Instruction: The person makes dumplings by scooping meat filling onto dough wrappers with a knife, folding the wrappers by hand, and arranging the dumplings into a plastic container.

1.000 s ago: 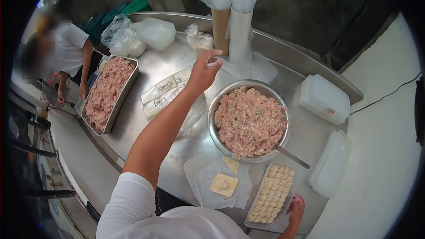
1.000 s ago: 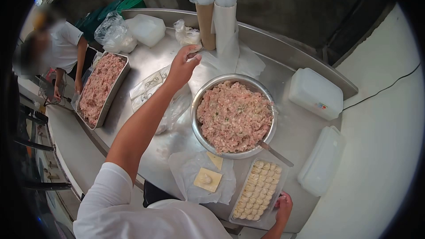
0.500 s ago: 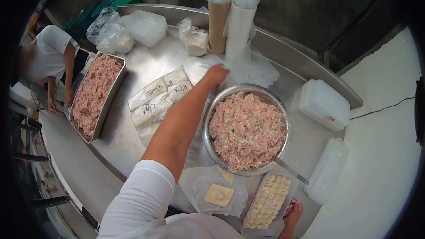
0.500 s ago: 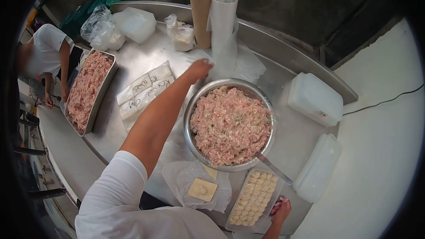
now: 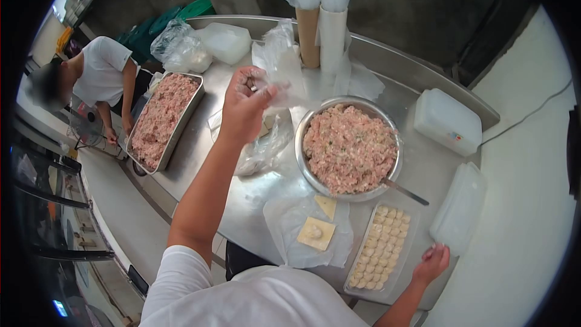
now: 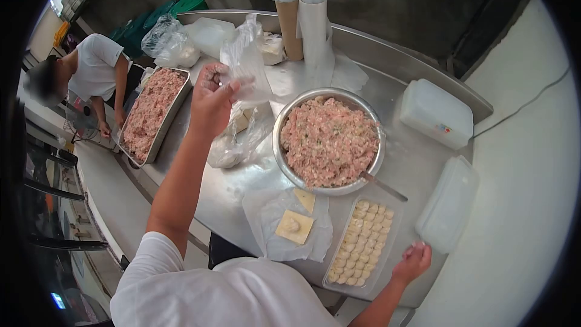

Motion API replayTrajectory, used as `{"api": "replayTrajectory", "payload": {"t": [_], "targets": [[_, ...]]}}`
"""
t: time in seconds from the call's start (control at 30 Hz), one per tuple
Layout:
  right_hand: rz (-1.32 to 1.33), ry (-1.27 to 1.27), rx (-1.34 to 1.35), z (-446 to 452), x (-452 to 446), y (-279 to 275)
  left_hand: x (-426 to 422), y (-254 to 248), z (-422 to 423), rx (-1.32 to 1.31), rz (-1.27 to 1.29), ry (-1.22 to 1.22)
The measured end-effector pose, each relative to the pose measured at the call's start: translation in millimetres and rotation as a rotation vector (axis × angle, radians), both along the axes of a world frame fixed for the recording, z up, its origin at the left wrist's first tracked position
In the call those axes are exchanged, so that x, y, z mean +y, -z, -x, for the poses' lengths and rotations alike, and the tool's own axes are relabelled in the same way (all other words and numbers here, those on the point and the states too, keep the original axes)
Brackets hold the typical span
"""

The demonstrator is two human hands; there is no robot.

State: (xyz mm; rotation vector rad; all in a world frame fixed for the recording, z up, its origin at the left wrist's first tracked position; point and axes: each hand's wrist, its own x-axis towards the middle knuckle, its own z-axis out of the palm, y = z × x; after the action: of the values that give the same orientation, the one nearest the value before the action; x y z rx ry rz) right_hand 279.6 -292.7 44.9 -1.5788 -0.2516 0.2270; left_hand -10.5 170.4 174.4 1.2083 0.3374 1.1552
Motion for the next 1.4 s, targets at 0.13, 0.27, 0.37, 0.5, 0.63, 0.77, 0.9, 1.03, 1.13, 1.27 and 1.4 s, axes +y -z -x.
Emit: {"api": "replayTrajectory", "payload": {"t": [0.13,0.27,0.37,0.5,0.63,0.77,0.9,1.03,1.13,1.27,1.4], "targets": [[-0.012,-0.463,-0.112,52.1,78.9,-62.9,-93.2,-22.4,-5.7,0.021,0.107,0.136],[-0.336,-0.694,-0.230,112.2,153.5,-101.7,-165.7,-12.1,-23.2,0.100,0.056,0.205],[-0.403,-0.728,0.030,122.4,159.0,-107.0,-197.1,-9.4,-26.9,0.217,-0.023,0.246],[-0.453,-0.640,0.237,110.2,134.9,-104.6,-200.5,7.1,-17.1,-0.064,0.121,0.220],[-0.426,-0.739,0.219,98.8,109.2,-88.5,-233.9,-3.9,-40.3,0.058,0.326,0.278],[-0.390,-0.782,0.369,78.6,75.6,-67.7,-236.5,43.2,-69.4,0.187,0.711,0.648],[-0.234,-0.477,0.348,52.2,35.1,-37.6,-247.1,58.3,-93.5,0.473,0.489,0.523],[-0.159,-0.387,0.377,35.7,9.1,-6.7,-274.1,95.6,-118.1,0.368,0.587,0.389],[-0.158,-0.391,0.411,28.9,2.8,26.2,-313.7,99.7,-113.3,0.536,0.568,0.563],[-0.112,-0.327,0.354,14.9,-1.6,55.1,-302.7,161.1,-110.5,0.760,0.388,0.680],[-0.077,-0.247,0.430,20.2,1.8,44.0,-301.5,170.0,-111.2,0.595,0.661,0.601]]}}
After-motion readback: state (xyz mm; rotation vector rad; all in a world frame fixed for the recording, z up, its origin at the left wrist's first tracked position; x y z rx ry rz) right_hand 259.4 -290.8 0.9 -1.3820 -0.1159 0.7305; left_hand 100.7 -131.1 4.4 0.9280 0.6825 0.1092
